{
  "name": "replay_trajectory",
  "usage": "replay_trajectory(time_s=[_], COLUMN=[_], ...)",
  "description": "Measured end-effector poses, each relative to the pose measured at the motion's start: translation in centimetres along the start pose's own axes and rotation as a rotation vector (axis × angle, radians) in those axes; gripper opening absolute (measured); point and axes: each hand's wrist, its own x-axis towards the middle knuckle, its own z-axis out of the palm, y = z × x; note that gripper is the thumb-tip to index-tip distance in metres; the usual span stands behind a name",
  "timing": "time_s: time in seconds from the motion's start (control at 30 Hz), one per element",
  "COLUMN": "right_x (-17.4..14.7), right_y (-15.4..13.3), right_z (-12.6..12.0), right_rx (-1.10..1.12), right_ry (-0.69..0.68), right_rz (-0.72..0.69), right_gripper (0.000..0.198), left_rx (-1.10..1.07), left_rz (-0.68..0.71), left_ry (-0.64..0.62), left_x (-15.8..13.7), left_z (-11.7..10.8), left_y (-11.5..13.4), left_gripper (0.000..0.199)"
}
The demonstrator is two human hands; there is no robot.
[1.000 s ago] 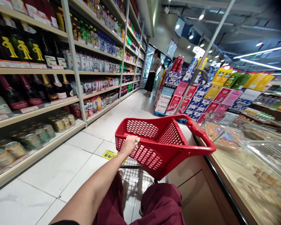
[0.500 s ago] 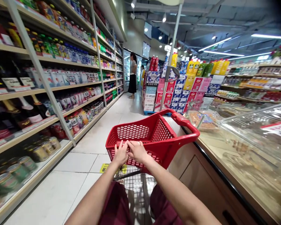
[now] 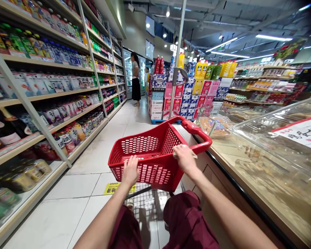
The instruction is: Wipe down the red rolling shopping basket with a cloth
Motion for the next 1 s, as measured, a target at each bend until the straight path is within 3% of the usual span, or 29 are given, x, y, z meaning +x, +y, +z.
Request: replay_trajectory(time_s=[0.1,0.17,0.3,0.4,0.47,0.6,0.67,0.73,0.83,0.9,1.0], right_x=[-0.2,-0.1,-0.7,-1.3,-1.5,-1.5,-1.4,-1.4,-1.7,-2.7,-5.9], right_y=[-3.7,-3.8,2.7,6.1,5.0,0.3,0.5,2.6,5.8,6.1,4.1], right_z=[3.0,2.9,-2.7,-5.2,-3.7,1.2,1.0,-0.9,-3.5,-3.0,-0.1], right_rx=[0.033,0.059,0.013,-0.057,-0.048,0.05,0.073,0.053,0.005,0.012,0.057], right_ry=[-0.036,-0.048,0.032,0.228,0.246,0.045,-0.017,0.024,0.241,0.309,0.249], right_rz=[-0.138,-0.191,-0.03,0.171,0.171,-0.059,-0.085,0.007,0.198,0.238,0.252], right_gripper=[0.028,0.029,0.034,0.036,0.037,0.04,0.039,0.042,0.044,0.04,0.031], left_rx=[0.038,0.062,0.068,0.058,0.053,0.053,0.053,0.043,0.018,0.01,0.009], left_rz=[0.062,0.067,0.079,0.048,0.03,0.058,0.073,0.075,0.057,0.046,0.057], left_ry=[0.029,0.028,0.029,0.036,0.035,0.015,0.001,-0.004,0.012,0.02,0.013], left_x=[-0.1,0.0,0.6,1.0,1.1,1.2,1.2,1.3,1.3,1.3,1.2], left_z=[0.3,0.4,0.4,0.5,0.5,0.4,0.3,0.3,0.4,0.5,0.5], left_y=[1.4,1.6,1.0,1.0,1.0,0.9,0.8,0.8,1.1,1.3,1.2], left_gripper=[0.054,0.055,0.055,0.054,0.053,0.055,0.057,0.057,0.055,0.054,0.055])
